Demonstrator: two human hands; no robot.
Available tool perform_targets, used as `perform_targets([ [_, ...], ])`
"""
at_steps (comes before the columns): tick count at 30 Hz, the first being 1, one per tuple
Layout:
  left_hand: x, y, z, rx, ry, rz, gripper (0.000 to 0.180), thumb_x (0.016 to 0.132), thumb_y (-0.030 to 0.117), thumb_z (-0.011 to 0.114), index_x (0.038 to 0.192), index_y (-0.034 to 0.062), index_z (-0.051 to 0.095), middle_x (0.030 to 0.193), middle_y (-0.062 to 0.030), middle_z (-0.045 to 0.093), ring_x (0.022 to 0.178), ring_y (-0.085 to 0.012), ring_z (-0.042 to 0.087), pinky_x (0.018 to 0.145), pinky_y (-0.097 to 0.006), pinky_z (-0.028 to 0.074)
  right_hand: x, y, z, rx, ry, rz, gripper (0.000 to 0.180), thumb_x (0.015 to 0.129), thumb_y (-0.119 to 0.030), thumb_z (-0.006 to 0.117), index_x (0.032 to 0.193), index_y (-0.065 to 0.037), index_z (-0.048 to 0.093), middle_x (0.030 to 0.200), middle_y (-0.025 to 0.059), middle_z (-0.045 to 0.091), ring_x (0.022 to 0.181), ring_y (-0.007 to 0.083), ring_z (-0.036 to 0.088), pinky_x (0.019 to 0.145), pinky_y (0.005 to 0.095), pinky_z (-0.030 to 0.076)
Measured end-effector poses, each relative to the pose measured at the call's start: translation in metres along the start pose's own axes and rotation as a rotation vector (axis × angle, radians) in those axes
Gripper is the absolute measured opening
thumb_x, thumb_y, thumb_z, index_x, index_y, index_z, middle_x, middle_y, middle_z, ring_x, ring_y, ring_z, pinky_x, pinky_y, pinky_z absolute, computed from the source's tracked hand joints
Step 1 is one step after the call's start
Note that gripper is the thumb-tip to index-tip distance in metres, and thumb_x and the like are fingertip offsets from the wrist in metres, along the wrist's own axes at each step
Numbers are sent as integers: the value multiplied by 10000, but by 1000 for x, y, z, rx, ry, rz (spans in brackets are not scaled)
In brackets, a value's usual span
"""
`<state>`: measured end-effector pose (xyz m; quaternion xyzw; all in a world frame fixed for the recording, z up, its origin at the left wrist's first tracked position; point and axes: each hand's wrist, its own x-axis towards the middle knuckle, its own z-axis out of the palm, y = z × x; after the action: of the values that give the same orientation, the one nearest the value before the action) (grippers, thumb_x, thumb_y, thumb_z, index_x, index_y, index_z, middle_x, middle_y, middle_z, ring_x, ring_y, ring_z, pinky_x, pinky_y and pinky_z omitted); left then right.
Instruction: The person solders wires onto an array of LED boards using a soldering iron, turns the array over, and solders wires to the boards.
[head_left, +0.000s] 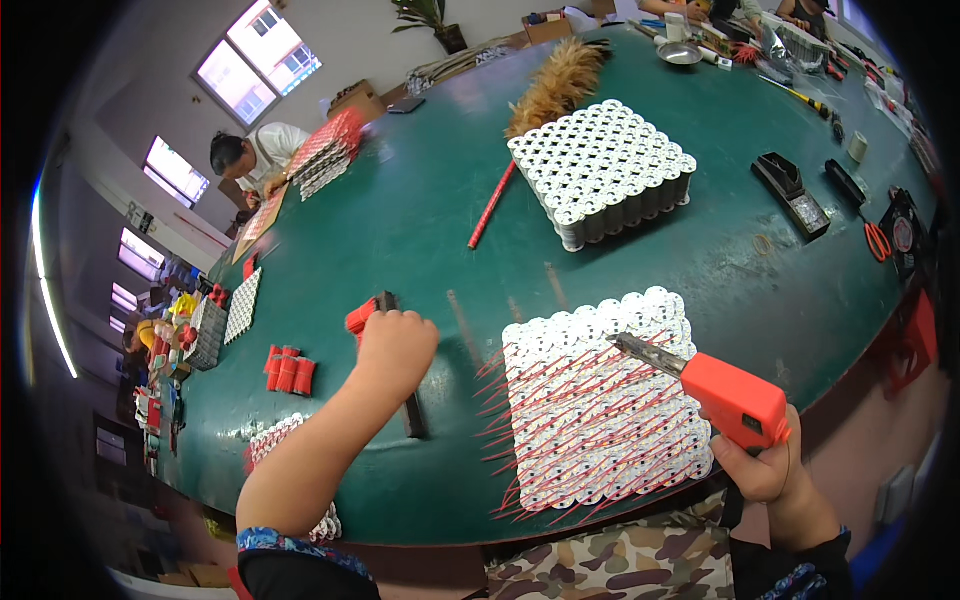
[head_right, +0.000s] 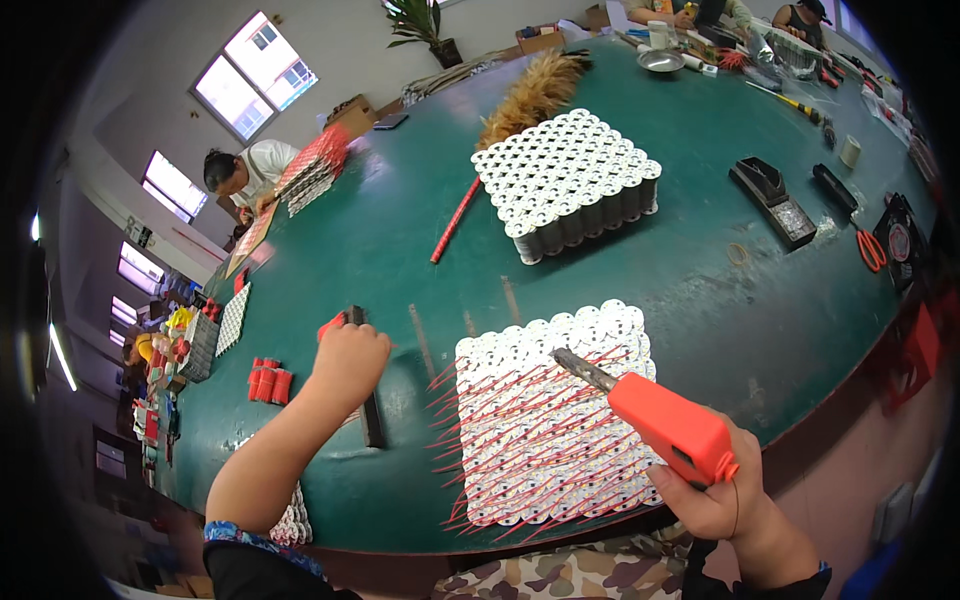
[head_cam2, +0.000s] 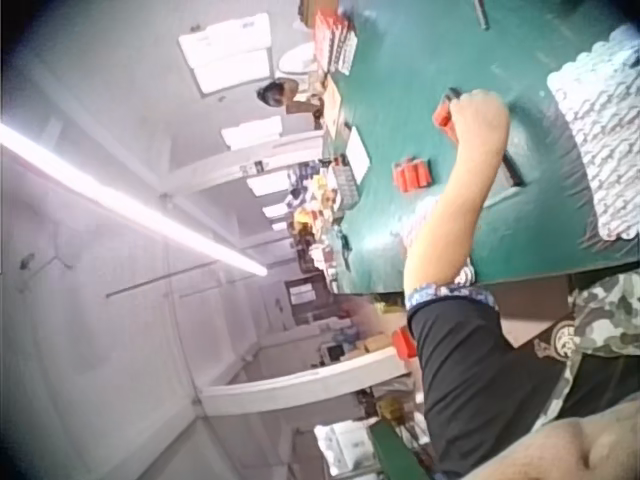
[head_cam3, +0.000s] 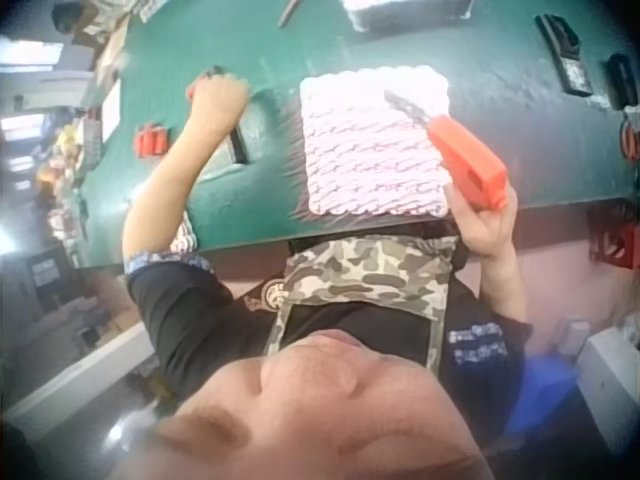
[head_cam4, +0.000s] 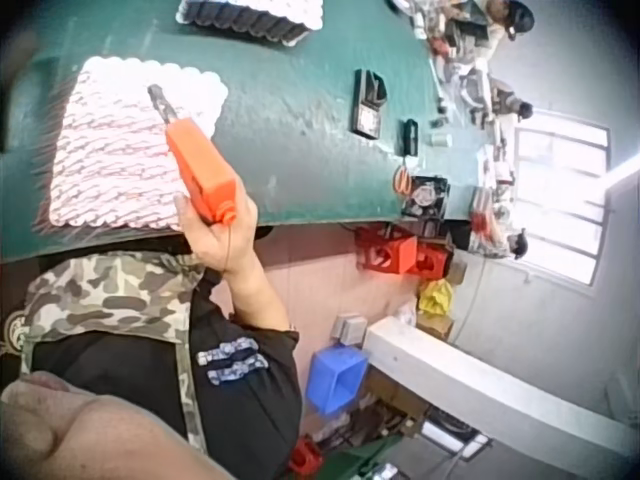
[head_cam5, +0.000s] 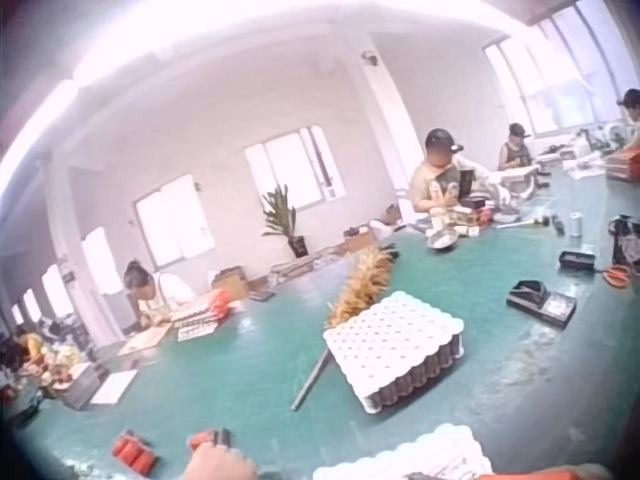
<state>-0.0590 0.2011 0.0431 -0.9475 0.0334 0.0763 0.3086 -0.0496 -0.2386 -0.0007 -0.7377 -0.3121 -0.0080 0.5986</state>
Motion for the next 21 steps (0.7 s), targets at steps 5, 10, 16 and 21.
perform_targets([
  [5, -5, 10, 0, -441, 220, -56, 119, 899, 109, 634, 977, 98, 722, 861, -92, 700, 810, -326, 698, 699, -411, 548, 9, 0, -2, 43, -49, 74, 471, 785, -64, 769, 1222, 37, 627, 952, 108, 712, 779, 174, 677, 731, 298, 531],
  [10, 3, 47, -6, -716, 485, -27, 140, 898, 68, 650, 1017, 91, 719, 886, -97, 661, 826, -330, 674, 694, -421, 539, 35, -14, -1, 158, -129, 207, 513, 783, -74, 781, 1261, 29, 624, 991, 103, 724, 847, 153, 672, 787, 309, 531],
  [16, 10, 74, -17, -699, 622, 40, 215, 784, 40, 649, 987, 66, 716, 841, -80, 616, 754, -284, 643, 643, -402, 518, 71, -23, 5, 130, -230, 226, 486, 814, -67, 775, 1268, 18, 623, 1037, 92, 716, 892, 142, 660, 809, 311, 528],
  [21, 8, 84, -2, -715, 623, 48, 208, 789, 67, 652, 987, 64, 718, 818, -60, 604, 715, -265, 625, 617, -401, 492, 84, -9, 17, 32, -351, 127, 427, 829, -94, 767, 1224, 10, 644, 1037, 133, 695, 881, 223, 691, 806, 333, 542],
])
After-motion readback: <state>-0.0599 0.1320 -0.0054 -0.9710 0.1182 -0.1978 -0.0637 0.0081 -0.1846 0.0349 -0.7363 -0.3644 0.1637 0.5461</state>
